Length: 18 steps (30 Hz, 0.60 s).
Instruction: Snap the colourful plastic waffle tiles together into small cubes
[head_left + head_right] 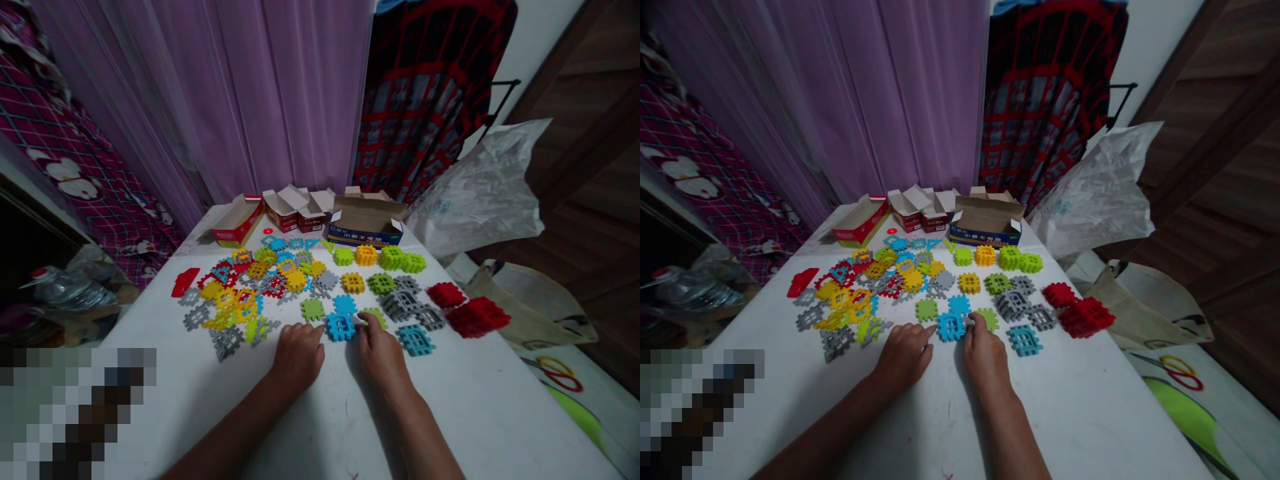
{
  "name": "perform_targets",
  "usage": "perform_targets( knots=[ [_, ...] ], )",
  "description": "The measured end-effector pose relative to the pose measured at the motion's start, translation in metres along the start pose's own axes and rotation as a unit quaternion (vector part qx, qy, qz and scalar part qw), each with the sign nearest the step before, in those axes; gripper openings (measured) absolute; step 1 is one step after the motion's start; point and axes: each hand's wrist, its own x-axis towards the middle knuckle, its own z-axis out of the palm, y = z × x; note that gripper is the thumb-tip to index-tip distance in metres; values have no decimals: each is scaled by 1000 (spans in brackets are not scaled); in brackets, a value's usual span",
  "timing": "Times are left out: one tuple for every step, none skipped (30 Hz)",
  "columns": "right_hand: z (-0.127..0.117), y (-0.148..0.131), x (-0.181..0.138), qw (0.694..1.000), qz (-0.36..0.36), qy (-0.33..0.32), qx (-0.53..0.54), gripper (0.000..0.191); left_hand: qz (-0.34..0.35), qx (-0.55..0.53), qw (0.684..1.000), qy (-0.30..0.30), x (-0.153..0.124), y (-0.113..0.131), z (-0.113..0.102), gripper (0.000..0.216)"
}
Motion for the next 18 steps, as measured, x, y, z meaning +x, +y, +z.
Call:
perform_targets(
  knots=[
    [-1, -1, -1, 1000, 2, -4, -7, 40, 0, 8, 1000, 1, 1, 2, 1, 40],
    [-1, -3, -1, 1000, 2, -7, -10, 40, 0, 15, 1000, 2, 1, 5, 1, 41],
    [-2, -4, -2, 1000, 2, -9, -11, 41, -1, 21, 1000, 2, 2, 8, 1, 41],
    [-4, -5, -2, 1000, 2, -10, -12, 41, -3, 26, 1000, 0, 3, 11, 1, 40],
    [-5, -7, -3, 1000, 1, -13, -14, 41, -7, 29, 1000, -3, 3, 14, 0, 38],
    [-6, -8, -3, 1000, 0, -18, -16, 42, -12, 31, 999, -7, 4, 17, 0, 35],
    [-7, -9, -3, 1000, 0, -25, -19, 42, -17, 32, 999, -9, 5, 19, -1, 33],
    [-7, -10, -4, 999, -2, -31, -22, 42, -21, 33, 999, -10, 5, 22, -1, 31],
    [-8, -11, -4, 999, -2, -35, -26, 42, -25, 35, 999, -10, 6, 24, -2, 31],
    [-8, -12, -4, 999, -3, -38, -30, 42, -28, 36, 999, -9, 6, 25, -2, 31],
    [-9, -12, -4, 999, -3, -40, -34, 42, -28, 38, 999, -8, 6, 26, -2, 31],
    [-10, -13, -4, 998, -2, -41, -37, 42, -28, 39, 999, -7, 6, 27, -2, 31],
    [-10, -13, -4, 998, 0, -43, -39, 42, -27, 39, 999, -6, 6, 27, -1, 31],
    [-11, -13, -4, 998, 3, -44, -39, 42, -26, 37, 999, -6, 6, 27, -1, 31],
    [-12, -13, -4, 998, 6, -44, -39, 42, -24, 35, 999, -7, 6, 28, -1, 31],
    [-13, -13, -4, 998, 8, -43, -38, 42, -23, 33, 999, -8, 6, 28, 0, 32],
    [-14, -13, -4, 998, 11, -42, -37, 42, -22, 31, 999, -9, 6, 28, 0, 32],
    [-15, -13, -3, 998, 14, -41, -35, 42, -22, 30, 999, -10, 6, 28, 1, 32]
  ],
)
